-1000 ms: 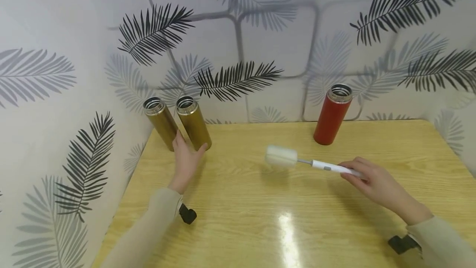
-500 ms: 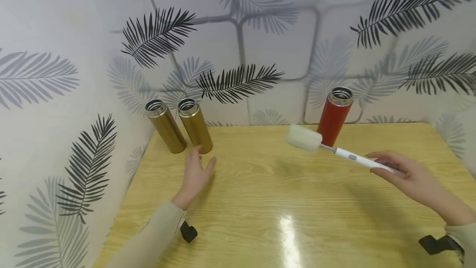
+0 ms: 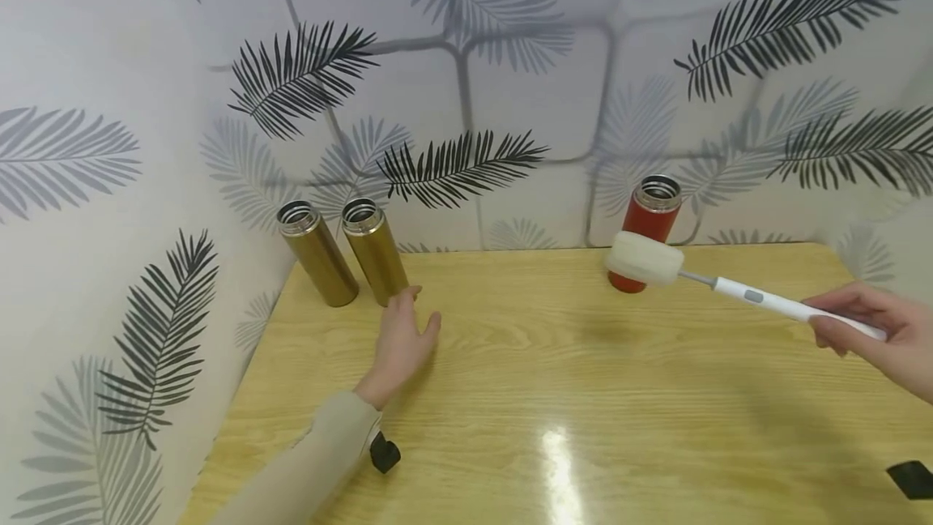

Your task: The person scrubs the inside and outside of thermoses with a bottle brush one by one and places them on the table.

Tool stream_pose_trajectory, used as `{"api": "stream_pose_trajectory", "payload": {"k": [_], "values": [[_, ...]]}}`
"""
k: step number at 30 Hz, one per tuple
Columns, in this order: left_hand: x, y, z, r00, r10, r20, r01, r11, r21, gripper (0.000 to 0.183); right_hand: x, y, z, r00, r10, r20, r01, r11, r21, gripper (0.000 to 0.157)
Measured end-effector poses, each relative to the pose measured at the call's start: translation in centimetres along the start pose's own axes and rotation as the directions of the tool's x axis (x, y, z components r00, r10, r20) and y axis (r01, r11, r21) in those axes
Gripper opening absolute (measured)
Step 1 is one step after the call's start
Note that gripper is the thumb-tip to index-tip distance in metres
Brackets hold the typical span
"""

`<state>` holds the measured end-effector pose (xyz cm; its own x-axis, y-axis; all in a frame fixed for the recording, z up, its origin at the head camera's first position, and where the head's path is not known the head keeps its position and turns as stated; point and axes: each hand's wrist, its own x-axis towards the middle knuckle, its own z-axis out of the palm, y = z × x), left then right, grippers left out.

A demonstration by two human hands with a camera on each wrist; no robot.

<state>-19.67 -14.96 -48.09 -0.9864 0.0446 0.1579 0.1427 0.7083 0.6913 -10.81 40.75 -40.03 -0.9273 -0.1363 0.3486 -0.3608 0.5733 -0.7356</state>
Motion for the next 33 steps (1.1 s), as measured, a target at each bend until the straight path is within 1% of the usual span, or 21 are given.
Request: {"api": "stream_pose_trajectory", "payload": {"k": [3, 5, 6, 7, 9, 11, 13, 14, 15, 16, 17, 19, 20, 21, 24, 27, 28, 29, 30, 32, 33], "values": [[0.3, 0.4, 0.5, 0.999, 0.021, 0.035, -0.022, 0.999, 0.024, 0.057, -0.1, 0.5, -0.5, 0.997, -0.060, -0.047, 0.063, 0.996, 0.060, 0.045], [0.5, 0.8, 0.8, 0.997, 0.040, 0.066, -0.043, 0.998, 0.042, 0.059, -0.1, 0.9, -1.0, 0.995, -0.079, -0.064, 0.085, 0.992, 0.090, 0.049], [0.7, 1.1, 0.9, 0.995, 0.055, 0.078, -0.059, 0.997, 0.052, 0.060, -0.1, 1.1, -1.2, 0.993, -0.089, -0.072, 0.096, 0.989, 0.113, 0.049], [0.9, 1.4, 1.0, 0.993, 0.070, 0.091, -0.075, 0.995, 0.059, 0.061, 0.0, 1.3, -1.4, 0.992, -0.101, -0.080, 0.114, 0.978, 0.177, 0.047], [1.2, 2.2, 1.3, 0.988, 0.098, 0.120, -0.105, 0.993, 0.058, 0.064, 0.0, 1.6, -1.7, 0.990, -0.106, -0.097, 0.125, 0.967, 0.224, 0.045], [1.7, 3.0, 1.6, 0.982, 0.125, 0.145, -0.132, 0.990, 0.041, 0.066, -0.1, 1.8, -1.9, 0.987, -0.112, -0.113, 0.143, 0.936, 0.322, 0.041], [2.2, 3.9, 1.8, 0.974, 0.142, 0.174, -0.147, 0.989, 0.012, 0.066, -0.1, 1.9, -2.2, 0.986, -0.109, -0.130, 0.152, 0.909, 0.389, 0.040], [2.5, 4.4, 1.9, 0.971, 0.149, 0.185, -0.151, 0.989, -0.002, 0.065, -0.2, 1.9, -2.2, 0.985, -0.104, -0.138, 0.149, 0.919, 0.366, 0.041], [2.8, 4.9, 2.1, 0.969, 0.156, 0.190, -0.157, 0.988, -0.011, 0.065, -0.2, 1.9, -2.3, 0.985, -0.093, -0.146, 0.143, 0.910, 0.388, 0.040], [3.1, 5.4, 2.1, 0.967, 0.165, 0.194, -0.164, 0.986, -0.023, 0.064, -0.2, 1.9, -2.4, 0.985, -0.087, -0.146, 0.143, 0.890, 0.432, 0.038], [3.4, 5.9, 2.2, 0.965, 0.170, 0.199, -0.167, 0.985, -0.035, 0.063, -0.1, 1.8, -2.4, 0.985, -0.074, -0.153, 0.136, 0.887, 0.441, 0.037], [4.0, 7.1, 2.5, 0.962, 0.182, 0.203, -0.176, 0.983, -0.049, 0.064, 0.0, 1.7, -2.5, 0.983, -0.052, -0.177, 0.136, 0.854, 0.502, 0.035], [4.3, 7.6, 2.6, 0.960, 0.191, 0.204, -0.184, 0.982, -0.053, 0.064, 0.1, 1.6, -2.5, 0.980, -0.047, -0.193, 0.142, 0.845, 0.515, 0.036], [4.6, 8.2, 2.9, 0.957, 0.201, 0.208, -0.193, 0.980, -0.059, 0.065, 0.3, 1.6, -2.6, 0.977, -0.041, -0.208, 0.153, 0.815, 0.558, 0.033], [5.4, 9.9, 3.8, 0.947, 0.227, 0.227, -0.213, 0.973, -0.084, 0.065, 0.7, 1.7, -2.9, 0.967, -0.051, -0.250, 0.199, 0.761, 0.617, 0.027], [6.1, 11.4, 5.0, 0.937, 0.253, 0.242, -0.230, 0.966, -0.120, 0.065, 0.8, 2.2, -3.4, 0.963, -0.072, -0.261, 0.222, 0.763, 0.607, 0.025], [6.4, 11.8, 5.5, 0.935, 0.261, 0.242, -0.235, 0.963, -0.131, 0.064, 0.9, 2.5, -3.5, 0.962, -0.081, -0.261, 0.227, 0.768, 0.598, 0.027], [6.6, 12.2, 5.9, 0.934, 0.268, 0.238, -0.239, 0.961, -0.142, 0.064, 0.9, 2.8, -3.6, 0.962, -0.088, -0.257, 0.233, 0.756, 0.612, 0.029], [6.8, 12.5, 6.4, 0.933, 0.275, 0.233, -0.246, 0.958, -0.148, 0.063, 1.0, 3.2, -3.6, 0.963, -0.103, -0.249, 0.242, 0.739, 0.628, 0.030], [7.4, 13.2, 7.3, 0.932, 0.291, 0.218, -0.258, 0.951, -0.170, 0.062, 1.1, 3.9, -3.7, 0.965, -0.127, -0.230, 0.252, 0.694, 0.675, 0.031], [7.7, 13.5, 7.7, 0.931, 0.300, 0.207, -0.264, 0.947, -0.182, 0.061, 1.2, 4.2, -3.8, 0.965, -0.142, -0.219, 0.257, 0.660, 0.706, 0.031]]}}
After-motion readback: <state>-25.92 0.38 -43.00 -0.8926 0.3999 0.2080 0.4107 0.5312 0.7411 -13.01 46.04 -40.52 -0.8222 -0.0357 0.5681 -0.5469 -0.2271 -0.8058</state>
